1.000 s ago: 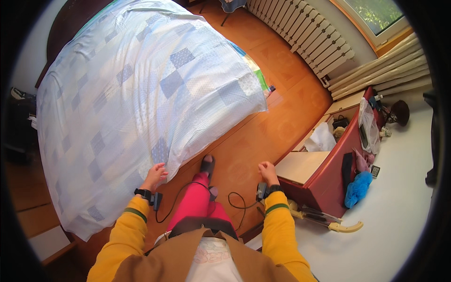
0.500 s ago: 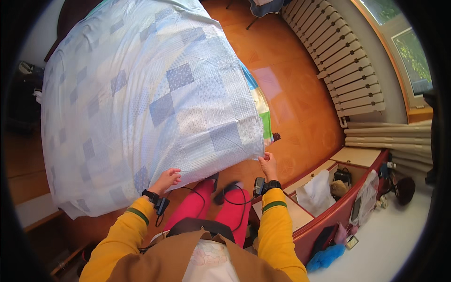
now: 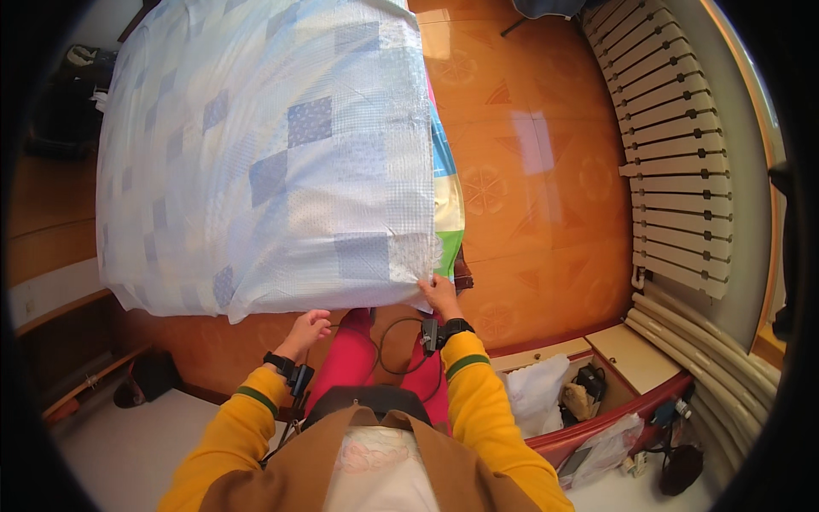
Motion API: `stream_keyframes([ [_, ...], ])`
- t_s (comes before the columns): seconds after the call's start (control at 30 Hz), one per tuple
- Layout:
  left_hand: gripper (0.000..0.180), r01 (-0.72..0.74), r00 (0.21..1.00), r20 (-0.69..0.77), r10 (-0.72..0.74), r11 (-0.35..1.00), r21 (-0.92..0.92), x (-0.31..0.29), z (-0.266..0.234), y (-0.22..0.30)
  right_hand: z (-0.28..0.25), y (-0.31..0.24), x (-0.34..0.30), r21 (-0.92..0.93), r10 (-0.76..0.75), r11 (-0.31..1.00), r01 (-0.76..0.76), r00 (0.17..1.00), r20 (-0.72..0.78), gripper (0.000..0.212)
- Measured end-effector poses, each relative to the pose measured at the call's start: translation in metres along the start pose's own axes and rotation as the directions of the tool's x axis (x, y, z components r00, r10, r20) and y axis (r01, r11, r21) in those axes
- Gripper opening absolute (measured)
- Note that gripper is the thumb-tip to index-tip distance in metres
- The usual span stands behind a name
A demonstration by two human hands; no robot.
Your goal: The person spreads a patterned sheet over a mattress, smoothing it out and adjusting the edges to fit the corners. They walk around the bed to reach different sides and ensure the sheet is flat and aligned.
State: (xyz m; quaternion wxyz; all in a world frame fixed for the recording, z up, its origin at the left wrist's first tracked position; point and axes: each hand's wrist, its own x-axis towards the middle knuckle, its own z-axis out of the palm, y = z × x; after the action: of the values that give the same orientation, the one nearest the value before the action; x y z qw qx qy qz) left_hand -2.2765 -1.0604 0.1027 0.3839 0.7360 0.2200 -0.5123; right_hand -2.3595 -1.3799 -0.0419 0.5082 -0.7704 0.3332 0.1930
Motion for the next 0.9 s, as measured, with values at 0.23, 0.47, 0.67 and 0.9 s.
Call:
stream_keyframes([
  [0.23, 0.034, -0.128, 0.974, 0.18, 0.141, 0.988, -0.083, -0.005, 0.115, 0.026, -0.113, 0.045, -0.031, 0.16, 0.162, 0.969, -0.188, 0.973, 0.162, 0.031],
  [0.47, 0.032, -0.316, 0.926, 0.21, 0.314, 0.948, -0.024, 0.026, 0.141, 0.022, -0.125, 0.073, -0.016, 0.187, 0.061, 0.982, -0.002, 0.948, -0.312, 0.025],
  [0.67, 0.032, -0.305, 0.936, 0.198, 0.292, 0.951, 0.041, 0.02, 0.14, 0.016, -0.119, 0.106, 0.017, 0.214, 0.347, 0.904, -0.369, 0.928, 0.134, 0.022],
  [0.9, 0.031, -0.223, 0.975, -0.035, 0.221, 0.972, -0.075, 0.024, 0.193, 0.034, -0.19, 0.058, 0.108, -0.366, 0.138, 0.93, 0.004, 0.922, 0.361, 0.041],
])
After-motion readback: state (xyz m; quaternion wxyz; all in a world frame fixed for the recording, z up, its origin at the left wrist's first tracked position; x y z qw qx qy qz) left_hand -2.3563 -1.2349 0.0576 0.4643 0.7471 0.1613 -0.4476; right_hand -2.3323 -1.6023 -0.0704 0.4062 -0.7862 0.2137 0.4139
